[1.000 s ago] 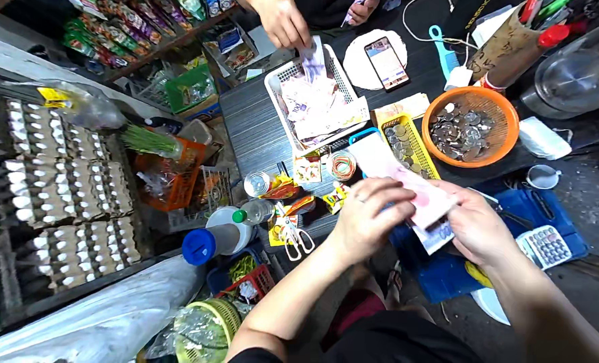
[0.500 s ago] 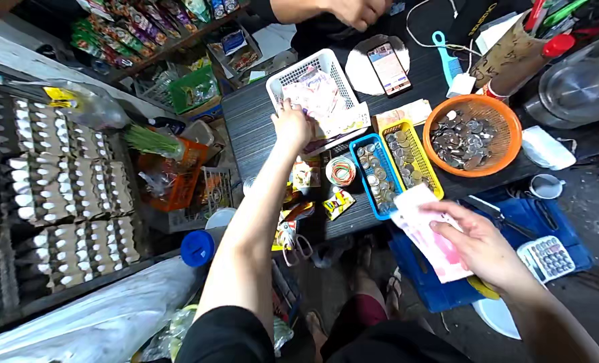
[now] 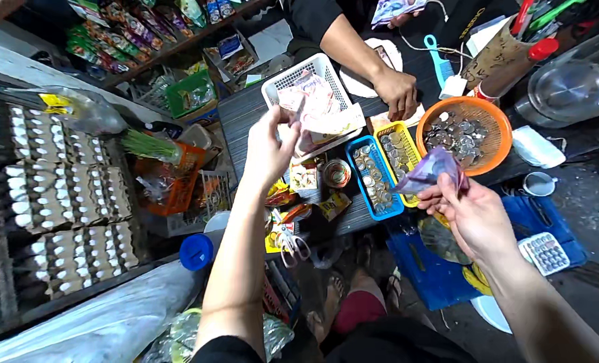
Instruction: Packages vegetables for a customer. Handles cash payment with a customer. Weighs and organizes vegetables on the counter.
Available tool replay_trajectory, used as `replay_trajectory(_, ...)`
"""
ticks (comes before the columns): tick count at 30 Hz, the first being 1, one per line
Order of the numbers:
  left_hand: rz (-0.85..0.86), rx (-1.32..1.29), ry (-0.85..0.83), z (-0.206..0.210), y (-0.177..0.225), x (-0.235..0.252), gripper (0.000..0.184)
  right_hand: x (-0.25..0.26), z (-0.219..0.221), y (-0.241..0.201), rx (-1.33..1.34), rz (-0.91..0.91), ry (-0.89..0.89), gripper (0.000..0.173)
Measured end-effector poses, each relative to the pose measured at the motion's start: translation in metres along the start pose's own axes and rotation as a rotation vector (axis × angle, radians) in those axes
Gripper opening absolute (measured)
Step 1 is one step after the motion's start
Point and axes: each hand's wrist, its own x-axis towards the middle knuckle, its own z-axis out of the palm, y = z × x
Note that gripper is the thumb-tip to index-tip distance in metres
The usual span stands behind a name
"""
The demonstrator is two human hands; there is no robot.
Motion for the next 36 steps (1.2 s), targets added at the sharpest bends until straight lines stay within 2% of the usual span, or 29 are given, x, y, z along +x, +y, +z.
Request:
replay_trajectory(3, 0.185, -0.359, -0.221, -0.014, 0.066, -0.049, 0.015, 0.008, 0.014, -0.006, -0.053, -0.006, -0.032, 0.042)
replay_trajectory(5, 0.245, -0.569, -0.380, -0.002, 0.086, -0.065, 0.014, 0.007, 0.020, -0.006, -0.108, -0.018, -0.138, 0.044)
replay_trajectory(6, 0.232, -0.592, -0.385, 0.008, 0.091, -0.069, 0.014, 0.004, 0.023, -0.006, -0.112, -0.022, -0.178, 0.045)
replay_trajectory(10, 0.156, -0.332, -0.131, 0.048, 0.096, -0.069, 0.012, -0.007, 0.020, 0.003, 0.039, 0.012, -0.350, 0.055)
replay_trajectory(11, 0.166, -0.320, -0.107, 0.055, 0.095, -0.068, 0.012, -0.008, 0.019, 0.004, 0.043, 0.012, -0.349, 0.048)
replay_trajectory(12, 0.185, -0.344, -0.108, 0.060, 0.094, -0.066, 0.012, -0.008, 0.020, 0.003, 0.018, 0.013, -0.313, 0.029)
replay_trajectory(13, 0.198, -0.394, -0.135, 0.062, 0.091, -0.062, 0.012, -0.008, 0.021, 0.002, -0.037, 0.022, -0.262, 0.015)
replay_trajectory(15, 0.141, -0.476, -0.248, 0.062, 0.077, -0.040, 0.018, -0.006, 0.019, 0.001, -0.171, 0.067, -0.163, 0.011)
replay_trajectory(16, 0.087, -0.431, -0.284, 0.063, 0.060, -0.019, 0.024, -0.005, 0.016, 0.002, -0.221, 0.090, -0.141, 0.010)
replay_trajectory(17, 0.019, -0.310, -0.313, 0.064, 0.038, 0.007, 0.030, -0.005, 0.012, 0.005, -0.271, 0.091, -0.133, 0.009)
replay_trajectory(20, -0.316, 0.077, -0.342, 0.074, -0.043, 0.081, 0.043, -0.009, -0.004, 0.018, -0.495, 0.002, -0.178, 0.028)
replay_trajectory(22, -0.517, 0.206, -0.336, 0.084, -0.079, 0.107, 0.047, -0.015, -0.014, 0.027, -0.633, -0.068, -0.152, 0.026)
replay_trajectory(25, -0.684, 0.243, -0.268, 0.102, -0.098, 0.116, 0.056, -0.025, -0.026, 0.036, -0.687, -0.078, -0.131, 0.028)
replay_trajectory(27, -0.731, 0.235, -0.187, 0.116, -0.105, 0.117, 0.069, -0.031, -0.033, 0.044, -0.689, -0.085, -0.091, 0.033)
replay_trajectory(29, -0.766, 0.263, -0.130, 0.123, -0.105, 0.118, 0.073, -0.035, -0.040, 0.050, -0.694, -0.106, -0.046, 0.035)
replay_trajectory(33, -0.725, 0.419, -0.092, 0.106, -0.086, 0.115, 0.052, -0.038, -0.048, 0.045, -0.701, -0.117, -0.002, 0.035)
replay_trajectory(36, -0.683, 0.427, -0.131, 0.078, -0.082, 0.116, 0.037, -0.038, -0.045, 0.038, -0.698, -0.129, -0.029, 0.035)
